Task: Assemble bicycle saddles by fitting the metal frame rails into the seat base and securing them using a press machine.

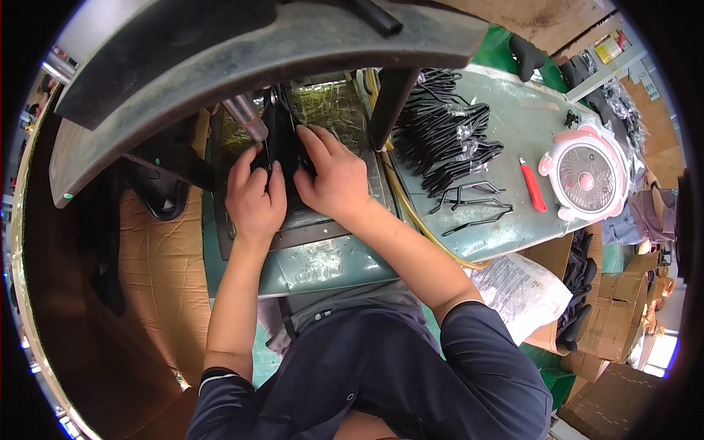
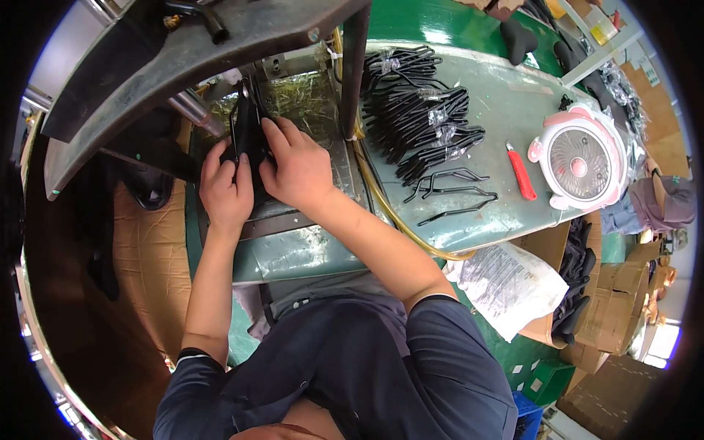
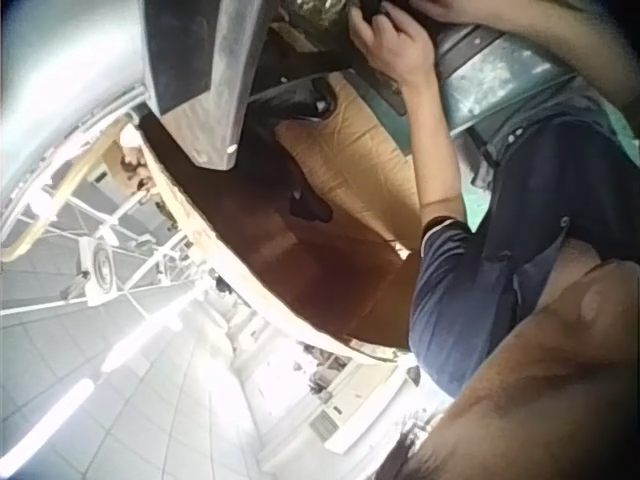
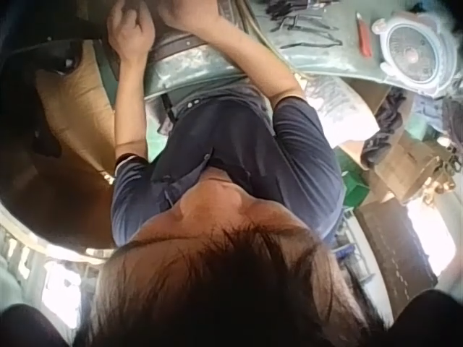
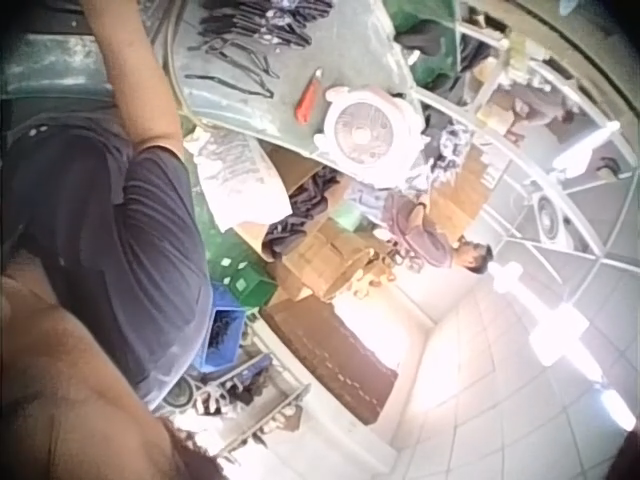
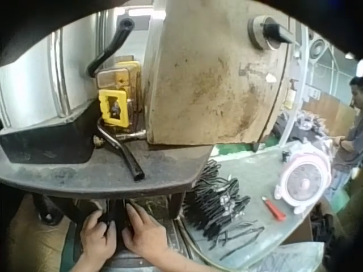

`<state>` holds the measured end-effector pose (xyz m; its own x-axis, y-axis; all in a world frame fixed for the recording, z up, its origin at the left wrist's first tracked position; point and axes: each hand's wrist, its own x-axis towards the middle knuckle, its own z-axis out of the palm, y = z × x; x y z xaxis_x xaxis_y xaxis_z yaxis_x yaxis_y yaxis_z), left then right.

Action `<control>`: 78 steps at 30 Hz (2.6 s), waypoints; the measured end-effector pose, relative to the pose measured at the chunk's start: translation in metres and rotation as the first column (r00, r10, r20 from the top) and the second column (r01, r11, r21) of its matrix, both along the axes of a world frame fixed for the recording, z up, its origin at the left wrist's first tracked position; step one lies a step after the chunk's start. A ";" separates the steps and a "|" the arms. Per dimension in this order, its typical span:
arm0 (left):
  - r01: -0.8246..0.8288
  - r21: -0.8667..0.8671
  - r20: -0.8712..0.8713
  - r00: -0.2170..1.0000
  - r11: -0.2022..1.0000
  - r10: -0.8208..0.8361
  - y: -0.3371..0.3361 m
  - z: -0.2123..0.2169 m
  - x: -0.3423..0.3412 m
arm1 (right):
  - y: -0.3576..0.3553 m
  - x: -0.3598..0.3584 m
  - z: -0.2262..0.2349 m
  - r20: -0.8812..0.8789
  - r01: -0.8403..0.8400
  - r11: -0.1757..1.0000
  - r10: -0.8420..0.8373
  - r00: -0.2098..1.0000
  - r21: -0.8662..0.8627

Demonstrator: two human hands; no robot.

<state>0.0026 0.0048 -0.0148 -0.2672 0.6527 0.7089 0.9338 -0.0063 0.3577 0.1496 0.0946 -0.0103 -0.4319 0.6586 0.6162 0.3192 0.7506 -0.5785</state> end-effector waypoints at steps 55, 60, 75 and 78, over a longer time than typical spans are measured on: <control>-0.328 -0.172 -0.584 0.793 0.929 0.172 -0.203 0.006 -0.151 | 0.019 0.340 0.027 0.636 0.272 0.954 -0.132 0.760 -0.127; -0.161 -0.277 -0.347 0.936 0.947 0.058 -0.130 0.018 -0.019 | 0.014 0.343 0.037 0.554 0.256 0.948 -0.112 0.825 -0.189; 0.102 -0.478 0.075 0.994 0.872 -0.074 -0.181 0.019 -0.164 | -0.030 0.289 0.071 0.126 0.087 0.846 -0.024 0.992 -0.526; 0.154 -0.286 0.076 0.987 0.946 -0.138 -0.165 0.034 -0.100 | -0.032 0.276 0.066 -0.031 -0.055 0.787 0.045 0.998 -0.614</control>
